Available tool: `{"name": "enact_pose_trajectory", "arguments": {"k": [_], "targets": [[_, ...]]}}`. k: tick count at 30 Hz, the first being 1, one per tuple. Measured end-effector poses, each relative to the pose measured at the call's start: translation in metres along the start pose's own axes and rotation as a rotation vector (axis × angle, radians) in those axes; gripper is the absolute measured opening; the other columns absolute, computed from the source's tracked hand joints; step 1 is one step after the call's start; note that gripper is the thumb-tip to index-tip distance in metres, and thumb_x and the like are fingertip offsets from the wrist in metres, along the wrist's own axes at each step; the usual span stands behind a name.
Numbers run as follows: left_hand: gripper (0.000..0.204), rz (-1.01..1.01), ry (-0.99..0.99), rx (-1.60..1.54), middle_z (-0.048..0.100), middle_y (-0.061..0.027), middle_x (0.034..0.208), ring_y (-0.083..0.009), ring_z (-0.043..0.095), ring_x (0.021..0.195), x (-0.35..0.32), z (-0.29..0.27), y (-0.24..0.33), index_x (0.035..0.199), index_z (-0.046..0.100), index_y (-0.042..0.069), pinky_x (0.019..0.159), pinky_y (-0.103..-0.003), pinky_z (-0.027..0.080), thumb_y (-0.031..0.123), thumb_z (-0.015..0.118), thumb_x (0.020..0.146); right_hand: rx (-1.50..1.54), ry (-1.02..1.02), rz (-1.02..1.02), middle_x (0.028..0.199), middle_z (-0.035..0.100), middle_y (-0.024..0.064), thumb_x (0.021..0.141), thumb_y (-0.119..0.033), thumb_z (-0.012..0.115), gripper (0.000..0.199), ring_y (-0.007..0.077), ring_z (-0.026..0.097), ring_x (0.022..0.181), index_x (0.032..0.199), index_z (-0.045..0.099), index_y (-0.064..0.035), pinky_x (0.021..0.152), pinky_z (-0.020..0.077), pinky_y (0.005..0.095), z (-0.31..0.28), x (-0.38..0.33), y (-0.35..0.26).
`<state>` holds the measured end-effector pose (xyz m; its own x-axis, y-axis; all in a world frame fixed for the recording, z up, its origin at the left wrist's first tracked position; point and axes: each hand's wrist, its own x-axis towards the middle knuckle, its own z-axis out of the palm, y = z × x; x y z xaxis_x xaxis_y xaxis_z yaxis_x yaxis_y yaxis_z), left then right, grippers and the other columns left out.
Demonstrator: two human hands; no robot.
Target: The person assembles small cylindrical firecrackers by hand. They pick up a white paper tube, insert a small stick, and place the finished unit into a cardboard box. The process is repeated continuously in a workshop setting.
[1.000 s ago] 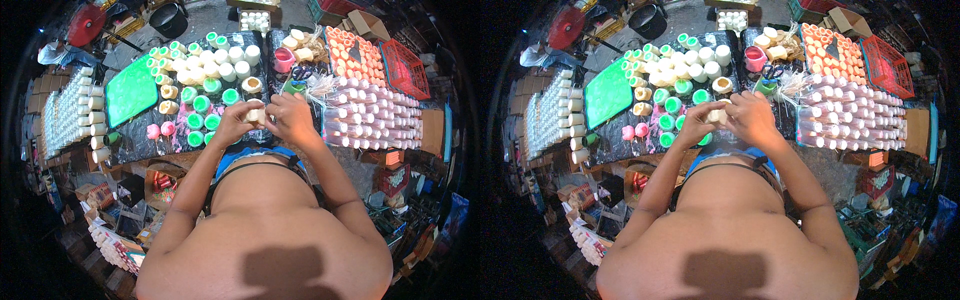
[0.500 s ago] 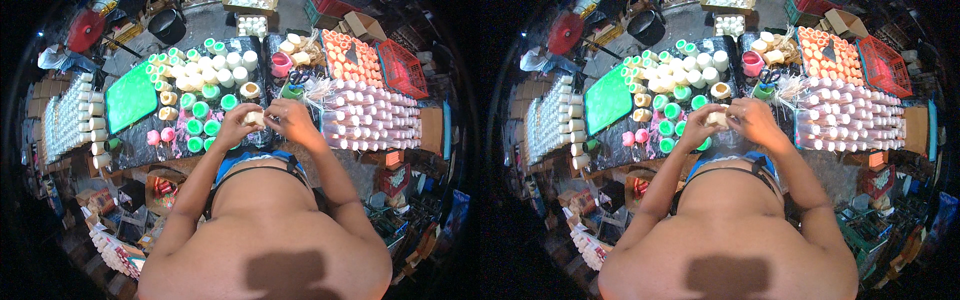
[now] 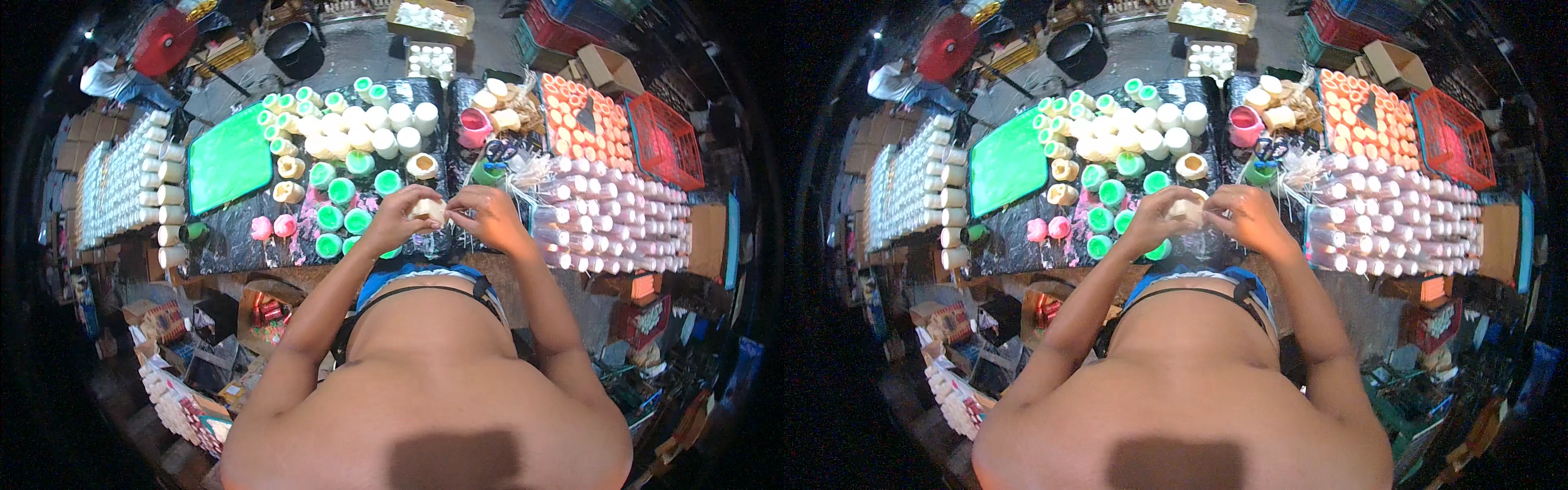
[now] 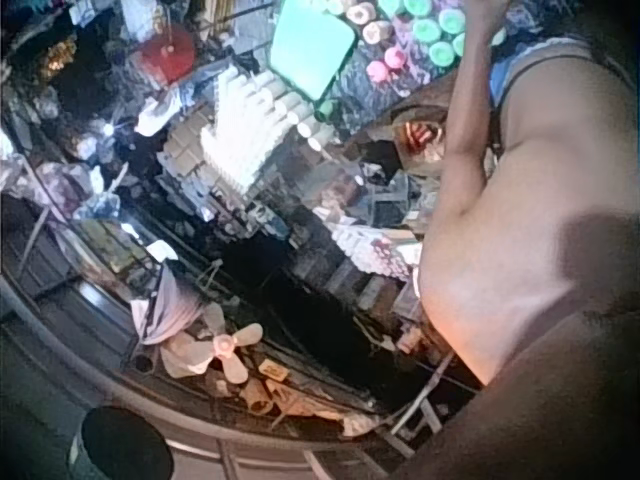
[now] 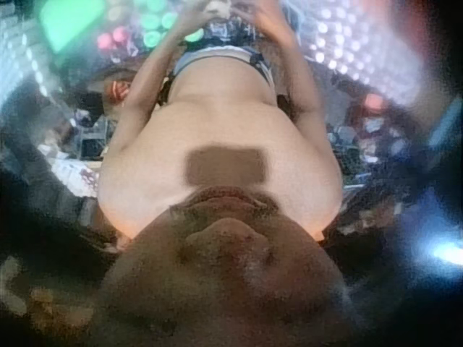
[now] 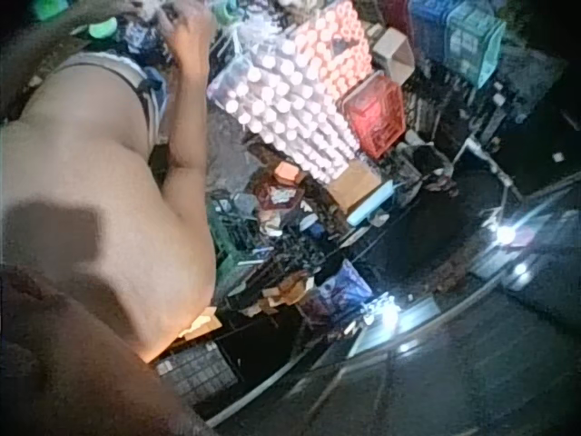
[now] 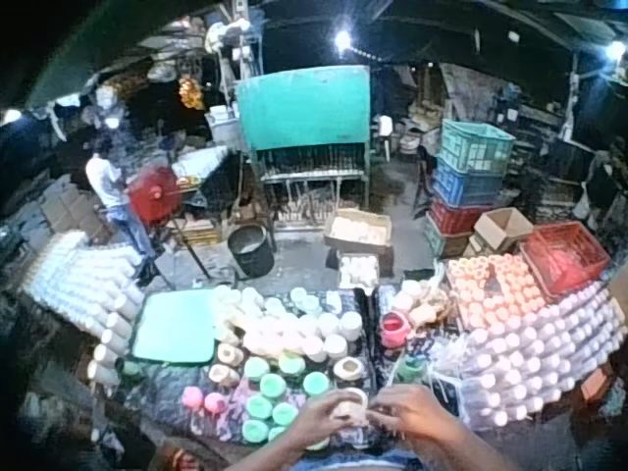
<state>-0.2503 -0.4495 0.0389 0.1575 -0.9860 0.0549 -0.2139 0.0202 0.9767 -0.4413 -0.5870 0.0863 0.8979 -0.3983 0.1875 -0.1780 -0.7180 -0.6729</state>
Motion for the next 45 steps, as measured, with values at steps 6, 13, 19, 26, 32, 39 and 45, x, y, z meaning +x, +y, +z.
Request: {"name": "enact_pose_trajectory", "arguments": {"k": [6,13,19,26,32,39,45], "targets": [[0.045,0.099,0.018,0.068,0.071,-0.0113,0.108,-0.0249,0.068,0.101,-0.001,-0.001,-0.003,0.113,0.071,0.005,0.089,-0.038,0.053,0.018,0.089,0.073,0.12,0.001,-0.029,0.087,0.07,0.0131,0.084,-0.01,0.075,0.012,0.0291,0.07,0.079,0.092,0.072,-0.0008,0.07,0.0544,0.0371,0.009,0.006,-0.005],[0.045,0.061,0.047,0.003,0.071,-0.0095,0.11,-0.0251,0.068,0.105,-0.006,0.005,-0.012,0.114,0.068,0.006,0.092,-0.038,0.051,0.016,0.089,0.075,0.036,-0.051,-0.009,0.088,0.071,0.0109,0.08,-0.006,0.079,0.012,0.0287,0.069,0.082,0.091,0.073,-0.0043,0.076,0.0532,0.0378,0.025,0.01,0.0],[0.034,0.031,0.259,-0.163,0.068,-0.0104,0.11,-0.0216,0.067,0.103,0.004,0.019,-0.042,0.114,0.065,0.009,0.089,-0.037,0.053,0.026,0.079,0.088,-0.317,0.197,-0.149,0.127,0.065,0.0099,0.081,-0.016,0.08,0.031,0.0321,0.059,0.119,0.112,0.073,-0.013,0.104,0.0408,0.0464,-0.005,0.032,-0.017],[0.061,-0.36,0.45,-1.327,0.063,-0.016,0.137,-0.033,0.065,0.122,0.011,-0.007,-0.038,0.143,0.05,0.008,0.09,-0.049,0.061,0.054,0.025,0.111,0.026,0.253,0.068,0.112,0.068,0.0135,0.084,-0.012,0.076,0.018,0.0326,0.064,0.109,0.098,0.069,-0.0048,0.094,0.048,0.0451,0.014,0.037,-0.008],[0.055,-0.337,0.422,-1.684,0.06,-0.02,0.139,-0.0326,0.065,0.124,0.016,-0.019,-0.013,0.146,0.049,0.003,0.089,-0.04,0.064,0.043,0.033,0.112,-0.096,0.445,-0.112,0.113,0.067,0.008,0.082,-0.014,0.079,0.021,0.0298,0.064,0.11,0.099,0.07,-0.0086,0.091,0.0485,0.0444,0.039,0.045,-0.055],[0.045,-0.398,0.509,-1.526,0.066,-0.0118,0.131,-0.0272,0.066,0.118,0.025,-0.008,0.006,0.137,0.057,0.006,0.104,-0.045,0.055,0.034,0.036,0.109,-0.3,0.425,-0.105,0.117,0.067,0.0087,0.076,-0.017,0.077,0.016,0.0307,0.058,0.116,0.091,0.073,-0.0102,0.095,0.0443,0.046,0.04,0.068,-0.06],[0.041,-0.388,0.481,-1.516,0.067,-0.0106,0.129,-0.0257,0.066,0.117,0.028,-0.003,-0.01,0.134,0.059,0.009,0.102,-0.044,0.056,0.034,0.038,0.109,-0.394,0.336,0.045,0.119,0.068,0.0089,0.07,-0.022,0.077,0.019,0.0296,0.056,0.118,0.085,0.078,-0.0095,0.101,0.0394,0.0491,0.045,0.078,-0.057]]}}
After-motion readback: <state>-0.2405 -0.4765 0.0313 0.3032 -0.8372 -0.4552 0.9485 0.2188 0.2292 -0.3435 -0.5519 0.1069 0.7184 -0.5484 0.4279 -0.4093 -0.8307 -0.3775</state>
